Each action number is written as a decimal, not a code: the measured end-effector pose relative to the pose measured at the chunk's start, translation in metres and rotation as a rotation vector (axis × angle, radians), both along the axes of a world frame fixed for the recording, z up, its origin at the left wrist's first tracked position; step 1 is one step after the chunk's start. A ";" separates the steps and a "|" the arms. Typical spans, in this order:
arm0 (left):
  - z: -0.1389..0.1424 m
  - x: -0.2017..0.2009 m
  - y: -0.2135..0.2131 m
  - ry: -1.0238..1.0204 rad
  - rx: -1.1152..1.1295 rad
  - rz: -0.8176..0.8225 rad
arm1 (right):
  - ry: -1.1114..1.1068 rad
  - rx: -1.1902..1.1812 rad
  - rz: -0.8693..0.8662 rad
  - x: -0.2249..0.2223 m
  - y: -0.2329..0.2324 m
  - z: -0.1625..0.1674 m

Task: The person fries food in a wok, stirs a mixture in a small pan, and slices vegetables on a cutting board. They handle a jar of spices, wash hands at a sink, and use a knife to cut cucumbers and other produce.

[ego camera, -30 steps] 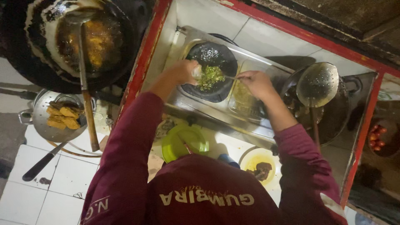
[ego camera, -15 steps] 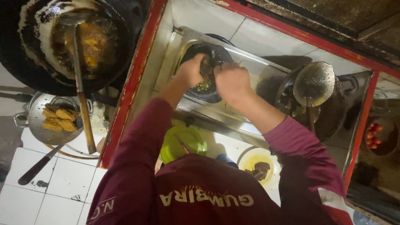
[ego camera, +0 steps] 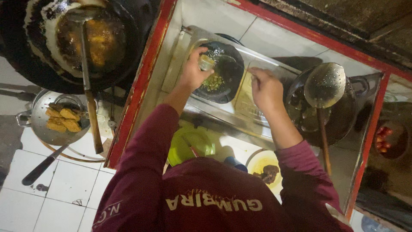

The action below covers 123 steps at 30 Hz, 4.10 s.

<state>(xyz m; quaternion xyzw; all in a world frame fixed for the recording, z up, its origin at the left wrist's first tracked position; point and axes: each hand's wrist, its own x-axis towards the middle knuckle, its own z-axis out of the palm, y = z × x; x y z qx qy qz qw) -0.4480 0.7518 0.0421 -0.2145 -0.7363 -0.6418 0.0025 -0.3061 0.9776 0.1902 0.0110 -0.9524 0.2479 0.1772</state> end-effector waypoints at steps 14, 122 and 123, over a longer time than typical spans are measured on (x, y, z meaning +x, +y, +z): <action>0.033 -0.008 -0.030 -0.048 -0.015 0.102 | -0.294 -0.254 -0.001 0.003 -0.034 -0.152; 0.043 -0.015 -0.040 -0.116 -0.066 -0.003 | -0.521 0.148 0.028 -0.091 0.030 -0.122; 0.048 -0.015 -0.039 -0.044 -0.084 0.028 | -0.514 0.228 0.087 -0.081 0.023 -0.119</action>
